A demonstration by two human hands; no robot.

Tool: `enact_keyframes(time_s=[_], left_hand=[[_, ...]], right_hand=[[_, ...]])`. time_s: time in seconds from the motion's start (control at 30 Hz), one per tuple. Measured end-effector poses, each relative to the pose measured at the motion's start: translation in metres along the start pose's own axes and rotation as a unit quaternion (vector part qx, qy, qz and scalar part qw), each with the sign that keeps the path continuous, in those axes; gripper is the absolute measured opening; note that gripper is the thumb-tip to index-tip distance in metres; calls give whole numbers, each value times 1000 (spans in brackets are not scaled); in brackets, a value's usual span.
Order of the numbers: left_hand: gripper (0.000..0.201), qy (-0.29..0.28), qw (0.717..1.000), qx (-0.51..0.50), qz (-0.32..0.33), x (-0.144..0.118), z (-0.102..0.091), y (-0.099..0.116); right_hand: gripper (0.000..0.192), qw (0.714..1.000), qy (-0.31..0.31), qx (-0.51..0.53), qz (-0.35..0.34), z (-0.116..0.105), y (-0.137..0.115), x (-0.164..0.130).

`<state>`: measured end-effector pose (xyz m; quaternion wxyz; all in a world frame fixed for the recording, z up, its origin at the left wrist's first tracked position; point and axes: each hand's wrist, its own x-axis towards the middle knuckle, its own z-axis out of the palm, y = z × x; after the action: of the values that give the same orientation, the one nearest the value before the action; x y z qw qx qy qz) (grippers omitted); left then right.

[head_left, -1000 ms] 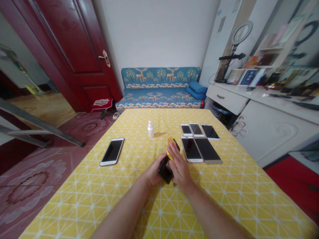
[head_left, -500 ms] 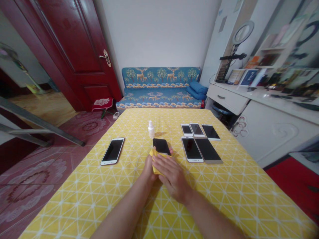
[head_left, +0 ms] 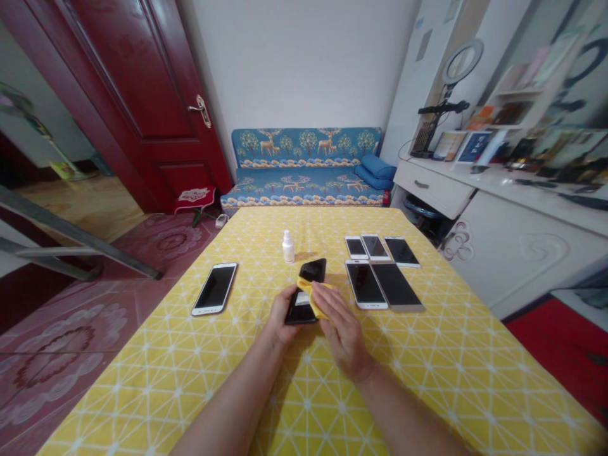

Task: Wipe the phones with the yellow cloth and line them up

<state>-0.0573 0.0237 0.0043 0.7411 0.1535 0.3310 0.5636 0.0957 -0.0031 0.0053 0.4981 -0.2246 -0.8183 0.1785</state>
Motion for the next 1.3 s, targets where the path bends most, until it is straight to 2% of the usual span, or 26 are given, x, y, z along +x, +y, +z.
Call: enact_keyframes(time_s=[0.07, 0.13, 0.27, 0.33, 0.4, 0.47, 0.57, 0.63, 0.67, 0.77, 0.9, 1.0, 1.13, 1.2, 1.3], left_hand=[[19, 16, 1000, -5, -20, -6, 3, 2], [21, 8, 998, -3, -58, -12, 3, 3], [31, -67, 985, -2, -159, -19, 0, 8], [33, -88, 982, -6, -167, -20, -2, 10], [33, -93, 985, -9, -145, -21, -2, 11], [27, -94, 992, -27, -82, -22, -1, 11], [19, -107, 991, -62, 40, -21, 1, 9], [19, -127, 986, -66, 83, -19, 0, 8], [19, -138, 984, -63, 90, -18, -1, 7], [21, -160, 981, -45, 104, -16, -4, 5], [21, -178, 978, -7, 105, -18, -3, 2], [23, -180, 979, 20, 92, -23, 3, 0], [29, -176, 980, 65, 68, -25, 10, -4], [37, -179, 978, 82, 76, -22, 10, -8], [47, -159, 974, 135, 85, -14, 8, -14]], right_hand=[[45, 998, 37, 19, 48, 0, 5, 0], [43, 994, 70, 26, 83, -1, 8, 1], [41, 978, 145, 50, 142, -2, 13, 0], [40, 962, 182, 68, 194, 0, 17, -3], [40, 943, 190, 78, 261, 3, 21, -6], [41, 940, 153, 92, 292, 5, 23, -7], [40, 965, 84, 108, 221, 6, 19, -4], [39, 973, 87, 113, 183, 5, 13, -2], [38, 969, 101, 121, 190, 5, 10, -2], [44, 929, 121, 197, 290, 7, 5, -4], [42, 835, 56, 368, 406, 9, 7, -4], [40, 766, -6, 481, 426, 1, 10, -1], [51, 689, -95, 588, 412, -13, 10, 1], [48, 687, -83, 587, 420, -18, 10, 1], [37, 732, 3, 522, 438, -24, 13, 4]])
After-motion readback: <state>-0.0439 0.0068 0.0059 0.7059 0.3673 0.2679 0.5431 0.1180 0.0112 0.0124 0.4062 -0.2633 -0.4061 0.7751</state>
